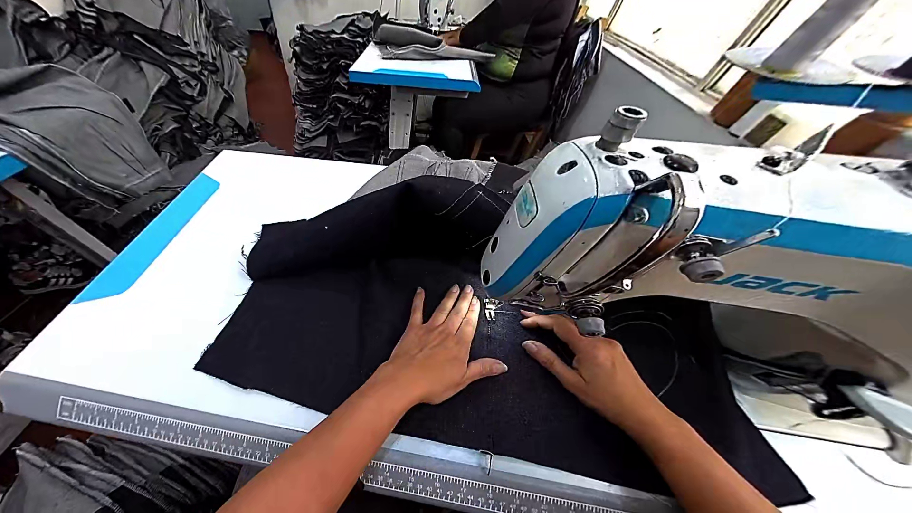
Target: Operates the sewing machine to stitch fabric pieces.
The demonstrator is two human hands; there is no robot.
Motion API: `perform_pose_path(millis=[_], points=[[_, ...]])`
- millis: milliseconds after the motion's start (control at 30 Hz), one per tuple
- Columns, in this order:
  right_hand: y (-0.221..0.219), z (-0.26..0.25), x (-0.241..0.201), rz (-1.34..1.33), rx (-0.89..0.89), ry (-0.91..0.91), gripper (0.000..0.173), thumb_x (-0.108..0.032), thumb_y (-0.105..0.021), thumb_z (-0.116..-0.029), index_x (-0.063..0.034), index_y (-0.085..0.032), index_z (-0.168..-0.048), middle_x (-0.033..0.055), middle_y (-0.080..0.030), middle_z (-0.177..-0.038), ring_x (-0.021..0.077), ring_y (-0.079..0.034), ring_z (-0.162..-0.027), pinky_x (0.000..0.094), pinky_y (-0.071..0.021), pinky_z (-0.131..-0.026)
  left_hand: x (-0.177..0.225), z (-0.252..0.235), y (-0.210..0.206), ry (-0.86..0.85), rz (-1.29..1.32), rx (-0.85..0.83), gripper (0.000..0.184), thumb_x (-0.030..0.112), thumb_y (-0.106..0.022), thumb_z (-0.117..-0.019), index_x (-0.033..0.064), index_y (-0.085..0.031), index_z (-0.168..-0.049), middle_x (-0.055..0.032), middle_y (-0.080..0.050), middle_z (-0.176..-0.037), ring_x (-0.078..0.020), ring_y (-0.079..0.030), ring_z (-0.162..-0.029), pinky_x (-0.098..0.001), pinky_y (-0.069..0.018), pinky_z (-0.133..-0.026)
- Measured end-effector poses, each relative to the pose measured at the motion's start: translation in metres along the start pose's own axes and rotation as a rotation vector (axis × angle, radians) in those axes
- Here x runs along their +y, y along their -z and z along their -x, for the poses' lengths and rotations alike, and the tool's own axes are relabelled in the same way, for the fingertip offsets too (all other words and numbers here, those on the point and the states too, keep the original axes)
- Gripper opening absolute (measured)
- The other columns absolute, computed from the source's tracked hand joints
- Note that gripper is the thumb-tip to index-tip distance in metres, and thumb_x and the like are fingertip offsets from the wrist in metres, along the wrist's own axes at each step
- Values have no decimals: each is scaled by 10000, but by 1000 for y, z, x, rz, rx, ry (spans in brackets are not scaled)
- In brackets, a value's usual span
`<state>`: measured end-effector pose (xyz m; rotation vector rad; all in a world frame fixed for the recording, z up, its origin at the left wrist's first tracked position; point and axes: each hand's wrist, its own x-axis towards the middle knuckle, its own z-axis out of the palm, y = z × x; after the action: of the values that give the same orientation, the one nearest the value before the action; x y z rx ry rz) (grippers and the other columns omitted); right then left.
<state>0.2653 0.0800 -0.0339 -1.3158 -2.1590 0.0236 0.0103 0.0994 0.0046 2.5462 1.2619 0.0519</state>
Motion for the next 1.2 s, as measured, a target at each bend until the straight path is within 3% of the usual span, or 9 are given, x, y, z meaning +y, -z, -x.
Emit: perform_pose_path(millis=[67, 267, 467, 800, 1067, 1200], points=[[0, -2, 3, 5, -6, 9, 506, -481, -484, -1019, -70, -725, -1187, 104, -742, -1177, 283, -714, -1101, 489, -566, -921, 1, 0, 0, 14, -3, 0, 946, 717, -319, -992, 26, -205, -1628, -119, -133, -1722, -275, -23, -1602, -679, 61, -1211], [2, -10, 14, -8, -6, 33, 482, -458, -521, -999, -49, -744, -1122, 103, -758, -1119, 266, -712, -1104, 450, -555, -959, 7, -4, -2, 60, -12, 33, 940, 715, -321, -994, 18, -234, -1618, -134, -155, -1715, -288, -39, -1600, -684, 55, -1208], [2, -15, 17, -13, 0, 40, 466, -460, -549, -966, -47, -756, -1021, 129, -744, -988, 266, -722, -978, 431, -566, -846, 10, -5, -3, 101, -24, 36, 950, 721, -317, -991, 13, -231, -1618, -142, -158, -1713, -302, -32, -1600, -689, 49, -1206], [3, -14, 15, 2, -2, 47, 472, -440, -531, -977, -31, -749, -1068, 150, -746, -1054, 304, -717, -1040, 459, -559, -903, 11, -5, -4, 97, -34, 60, 936, 709, -327, -997, 17, -231, -1619, -135, -171, -1712, -298, -58, -1598, -689, 33, -1209], [5, -16, 14, -7, 15, 84, 460, -436, -531, -976, -29, -741, -1019, 130, -744, -981, 262, -719, -1020, 403, -561, -893, 13, -5, -6, 101, -55, 66, 927, 707, -320, -1000, 17, -246, -1615, -134, -171, -1712, -300, -49, -1599, -688, 36, -1208], [5, -18, 15, -21, 28, 97, 476, -437, -535, -980, -13, -738, -1055, 141, -747, -1003, 275, -721, -1031, 422, -562, -914, 11, -6, -7, 100, -48, 70, 936, 716, -314, -997, 18, -240, -1617, -133, -174, -1711, -299, -58, -1598, -691, 37, -1207]])
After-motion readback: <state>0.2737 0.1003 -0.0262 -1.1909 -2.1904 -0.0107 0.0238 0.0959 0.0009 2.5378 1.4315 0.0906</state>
